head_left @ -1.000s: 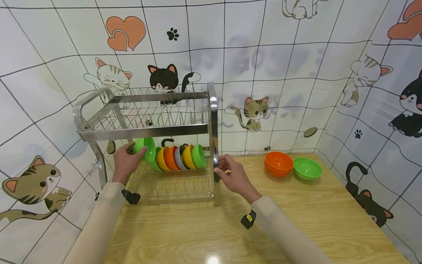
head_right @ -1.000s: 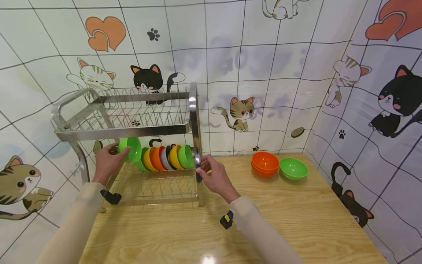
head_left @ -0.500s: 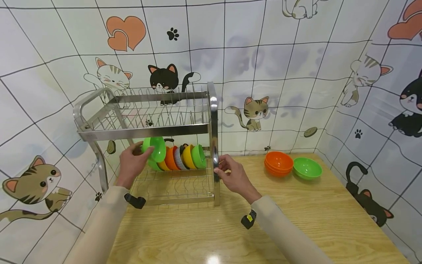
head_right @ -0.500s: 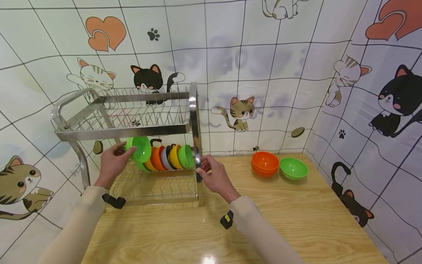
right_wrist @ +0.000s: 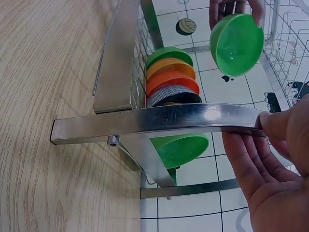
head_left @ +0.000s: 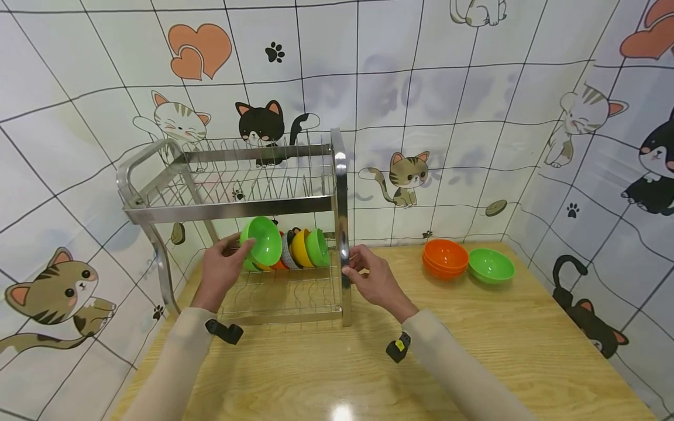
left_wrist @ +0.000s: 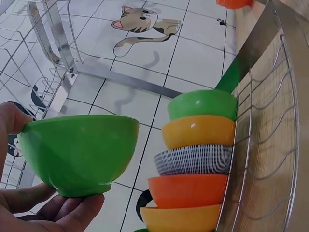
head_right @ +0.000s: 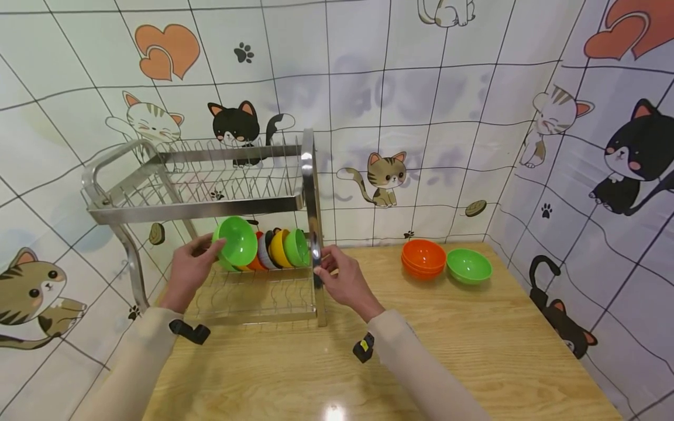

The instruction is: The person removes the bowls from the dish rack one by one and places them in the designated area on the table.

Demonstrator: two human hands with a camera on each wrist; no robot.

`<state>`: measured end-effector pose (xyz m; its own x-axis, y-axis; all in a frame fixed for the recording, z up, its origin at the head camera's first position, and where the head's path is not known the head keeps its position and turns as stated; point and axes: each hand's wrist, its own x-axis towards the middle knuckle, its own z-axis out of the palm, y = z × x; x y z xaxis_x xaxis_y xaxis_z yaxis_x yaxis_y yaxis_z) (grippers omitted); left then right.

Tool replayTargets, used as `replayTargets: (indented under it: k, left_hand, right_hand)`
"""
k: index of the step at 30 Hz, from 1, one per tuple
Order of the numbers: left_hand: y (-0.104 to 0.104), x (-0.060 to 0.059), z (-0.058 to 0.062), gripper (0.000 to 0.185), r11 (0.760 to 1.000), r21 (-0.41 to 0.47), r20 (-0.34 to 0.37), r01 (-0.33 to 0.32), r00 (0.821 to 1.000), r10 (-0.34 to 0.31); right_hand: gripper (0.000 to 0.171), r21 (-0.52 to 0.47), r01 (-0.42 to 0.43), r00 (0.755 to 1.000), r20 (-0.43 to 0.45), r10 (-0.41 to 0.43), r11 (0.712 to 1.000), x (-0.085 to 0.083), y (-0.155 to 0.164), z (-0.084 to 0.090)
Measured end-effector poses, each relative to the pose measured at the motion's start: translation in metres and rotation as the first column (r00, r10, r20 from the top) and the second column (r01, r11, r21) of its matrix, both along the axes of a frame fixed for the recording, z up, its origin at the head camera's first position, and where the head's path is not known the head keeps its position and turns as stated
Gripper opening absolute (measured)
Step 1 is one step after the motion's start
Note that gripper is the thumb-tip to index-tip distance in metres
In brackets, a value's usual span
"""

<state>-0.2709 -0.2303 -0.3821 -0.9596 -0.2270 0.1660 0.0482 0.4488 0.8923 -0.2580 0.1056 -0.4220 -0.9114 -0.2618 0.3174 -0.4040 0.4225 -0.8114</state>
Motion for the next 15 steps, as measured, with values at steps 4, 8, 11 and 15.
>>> replayTargets:
  k: [4, 8, 11, 15]
  left_hand:
    - [0.004, 0.004, -0.004, 0.07, 1.0, 0.027, -0.002, 0.013, 1.0, -0.013]
    - [0.009, 0.007, -0.006, 0.065, 0.999, 0.042, -0.038, 0.03, 0.999, -0.028]
    - [0.013, 0.01, -0.008, 0.062, 0.996, 0.071, -0.048, 0.049, 0.998, -0.045]
    - [0.018, 0.014, -0.011, 0.062, 0.991, 0.123, -0.015, 0.057, 0.998, -0.056]
  right_hand:
    - [0.028, 0.003, -0.004, 1.0, 0.004, 0.004, 1.0, 0.0, 0.001, 0.001]
    - [0.027, 0.003, -0.001, 1.0, 0.012, 0.001, 1.0, 0.0, 0.0, 0.002]
    - [0.028, 0.003, 0.001, 1.0, 0.02, -0.001, 1.0, 0.0, 0.001, 0.001]
    - [0.028, 0.01, 0.0, 1.0, 0.03, 0.0, 1.0, -0.001, 0.002, -0.001]
